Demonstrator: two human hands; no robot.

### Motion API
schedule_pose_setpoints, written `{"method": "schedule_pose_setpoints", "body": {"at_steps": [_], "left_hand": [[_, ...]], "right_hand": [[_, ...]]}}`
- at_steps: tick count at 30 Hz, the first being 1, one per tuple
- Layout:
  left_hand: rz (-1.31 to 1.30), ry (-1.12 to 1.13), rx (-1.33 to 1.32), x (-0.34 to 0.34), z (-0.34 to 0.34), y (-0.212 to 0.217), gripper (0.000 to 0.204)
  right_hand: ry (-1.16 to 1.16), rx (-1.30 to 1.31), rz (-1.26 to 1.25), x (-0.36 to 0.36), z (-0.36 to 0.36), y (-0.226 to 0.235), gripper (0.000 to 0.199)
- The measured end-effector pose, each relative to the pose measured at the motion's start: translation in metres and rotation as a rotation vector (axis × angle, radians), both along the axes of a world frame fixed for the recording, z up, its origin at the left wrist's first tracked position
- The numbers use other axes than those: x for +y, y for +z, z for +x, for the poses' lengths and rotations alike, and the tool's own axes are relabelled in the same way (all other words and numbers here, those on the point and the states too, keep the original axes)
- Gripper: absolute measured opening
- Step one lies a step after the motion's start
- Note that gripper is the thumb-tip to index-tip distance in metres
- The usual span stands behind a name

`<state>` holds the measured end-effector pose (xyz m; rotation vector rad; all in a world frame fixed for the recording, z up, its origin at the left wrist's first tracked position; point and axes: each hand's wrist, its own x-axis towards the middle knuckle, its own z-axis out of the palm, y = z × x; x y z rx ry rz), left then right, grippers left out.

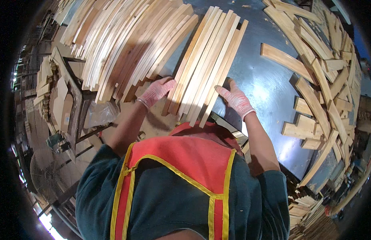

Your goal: The person repeatedly picks up wooden planks from a pile on a metal table, inspects them, and stacks them into a neat pile. The person handles the planks one by one, turning them over and aligning them before placing them in the stack.

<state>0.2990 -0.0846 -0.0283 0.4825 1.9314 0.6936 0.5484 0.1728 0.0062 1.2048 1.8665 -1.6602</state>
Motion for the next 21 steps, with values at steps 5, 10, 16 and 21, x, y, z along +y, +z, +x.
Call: {"method": "schedule_pose_setpoints", "body": {"at_steps": [5, 10, 16, 21], "left_hand": [[0.005, 0.292, 0.378, -0.06, 0.08, 0.004, 0.068], [0.2, 0.995, -0.846, -0.08, 0.156, 0.002, 0.042], [0.473, 1.192, -0.96, -0.051, 0.169, 0.046, 0.04], [0.588, 0.751, -1.165, -0.075, 0.094, 0.101, 0.086]], "right_hand": [[0.011, 0.159, 0.046, 0.011, -0.01, -0.036, 0.1], [-0.073, 0.205, -0.117, 0.017, -0.01, -0.053, 0.091], [-0.12, 0.291, -0.113, 0.013, -0.01, -0.037, 0.083], [-0.189, 0.294, -0.164, 0.003, -0.017, -0.023, 0.066]]}}
